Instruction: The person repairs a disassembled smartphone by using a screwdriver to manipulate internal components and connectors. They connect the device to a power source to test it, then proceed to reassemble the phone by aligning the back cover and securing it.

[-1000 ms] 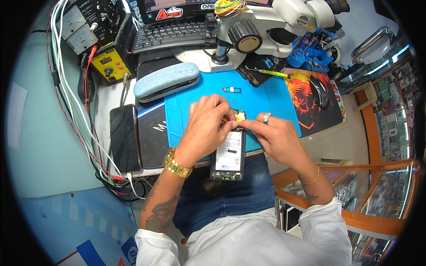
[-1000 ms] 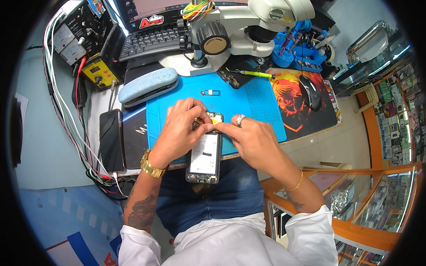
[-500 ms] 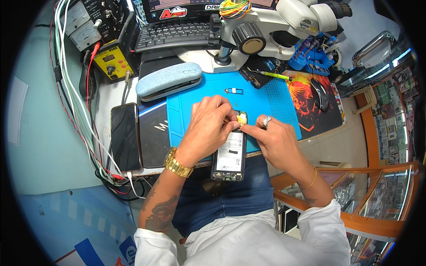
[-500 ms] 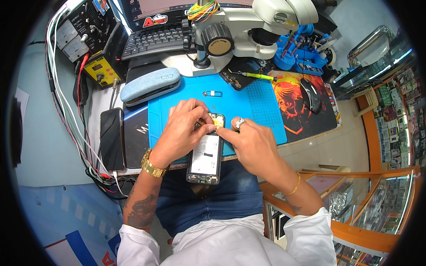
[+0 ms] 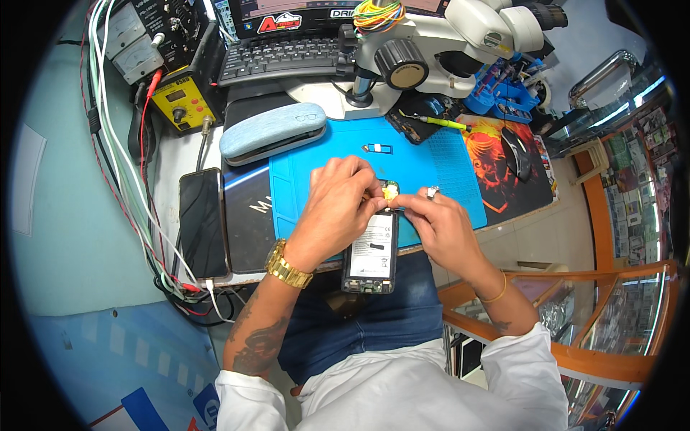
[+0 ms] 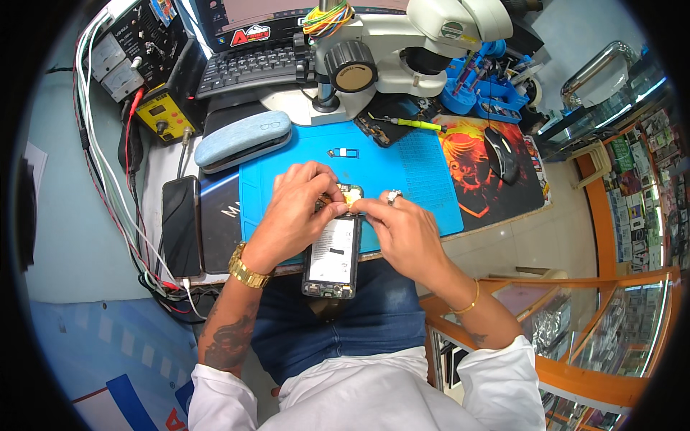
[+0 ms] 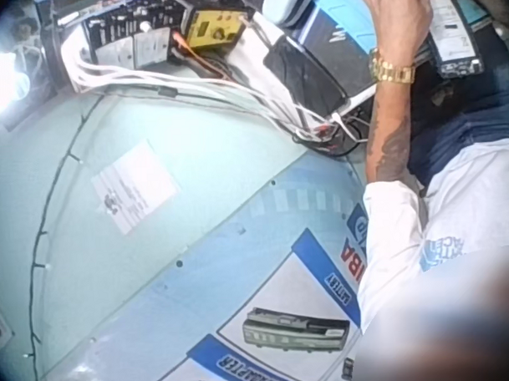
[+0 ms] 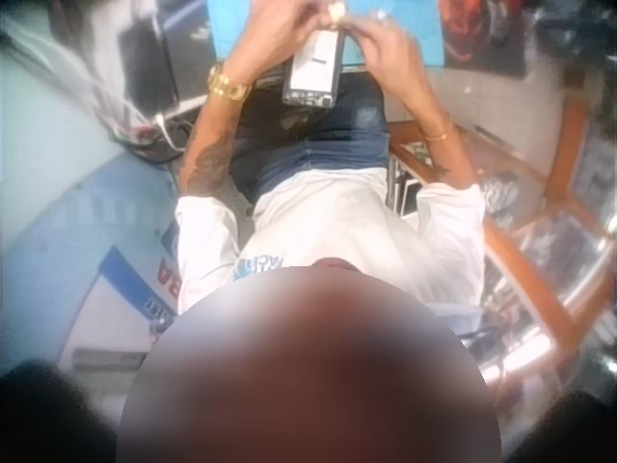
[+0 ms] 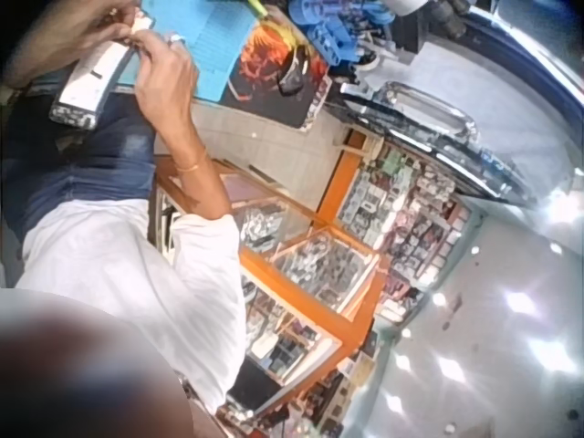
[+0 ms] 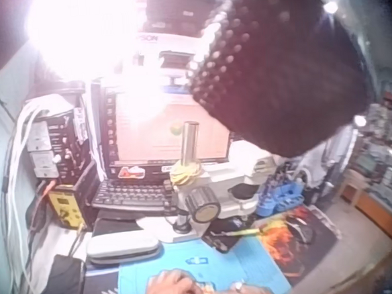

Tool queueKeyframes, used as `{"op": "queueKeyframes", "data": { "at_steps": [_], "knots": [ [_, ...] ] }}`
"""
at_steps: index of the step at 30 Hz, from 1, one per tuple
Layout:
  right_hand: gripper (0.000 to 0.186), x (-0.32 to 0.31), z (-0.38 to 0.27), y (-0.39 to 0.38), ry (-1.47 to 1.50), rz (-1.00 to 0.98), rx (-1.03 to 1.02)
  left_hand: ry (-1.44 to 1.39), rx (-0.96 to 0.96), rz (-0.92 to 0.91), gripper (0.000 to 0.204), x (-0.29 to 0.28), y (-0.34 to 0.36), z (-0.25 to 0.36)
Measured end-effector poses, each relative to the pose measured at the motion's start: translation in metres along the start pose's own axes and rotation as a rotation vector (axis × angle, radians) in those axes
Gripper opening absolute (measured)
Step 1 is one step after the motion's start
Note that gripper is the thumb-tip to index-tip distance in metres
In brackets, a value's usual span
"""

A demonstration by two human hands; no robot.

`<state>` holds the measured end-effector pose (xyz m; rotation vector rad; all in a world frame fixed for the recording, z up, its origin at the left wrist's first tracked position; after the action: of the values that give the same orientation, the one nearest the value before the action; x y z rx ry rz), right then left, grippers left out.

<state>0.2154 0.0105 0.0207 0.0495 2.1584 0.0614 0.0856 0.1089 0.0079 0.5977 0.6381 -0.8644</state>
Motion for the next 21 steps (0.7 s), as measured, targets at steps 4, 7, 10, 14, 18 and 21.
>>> {"op": "queueKeyframes", "data": {
  "at_steps": [4,7,10,14,18,21],
  "knots": [
    [0.018,-0.002,0.004,0.008,0.087,-0.038,-0.010,-0.006,-0.005,-0.004,0.012,-0.001,-0.001,0.000],
    [0.016,-0.007,0.001,0.012,0.110,-0.115,0.033,-0.013,-0.002,-0.003,0.012,0.000,0.000,-0.001],
    [0.018,-0.011,-0.004,0.013,-0.029,-0.113,-0.023,-0.010,0.002,0.003,0.012,-0.001,0.000,0.001],
    [0.018,-0.010,0.003,0.019,-0.052,-0.158,0.012,-0.009,-0.002,-0.003,0.012,-0.002,0.001,0.002],
    [0.018,-0.012,0.012,0.026,0.129,-0.301,0.159,-0.023,0.001,0.005,0.012,-0.002,0.000,0.001],
    [0.016,-0.019,0.011,0.031,0.083,-0.263,0.118,-0.029,0.008,0.017,0.012,-0.002,0.000,0.000]
  ]
}}
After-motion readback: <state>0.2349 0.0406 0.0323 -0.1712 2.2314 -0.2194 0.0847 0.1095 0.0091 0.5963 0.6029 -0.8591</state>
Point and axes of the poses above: each hand's wrist, its own y-axis towards the middle knuckle, its own x-axis out of the palm, z = x × y, the point moved 6 cm from there along y, towards the middle knuckle, and after that the axes turned 9 degrees about -z, right-handed, at the moved point
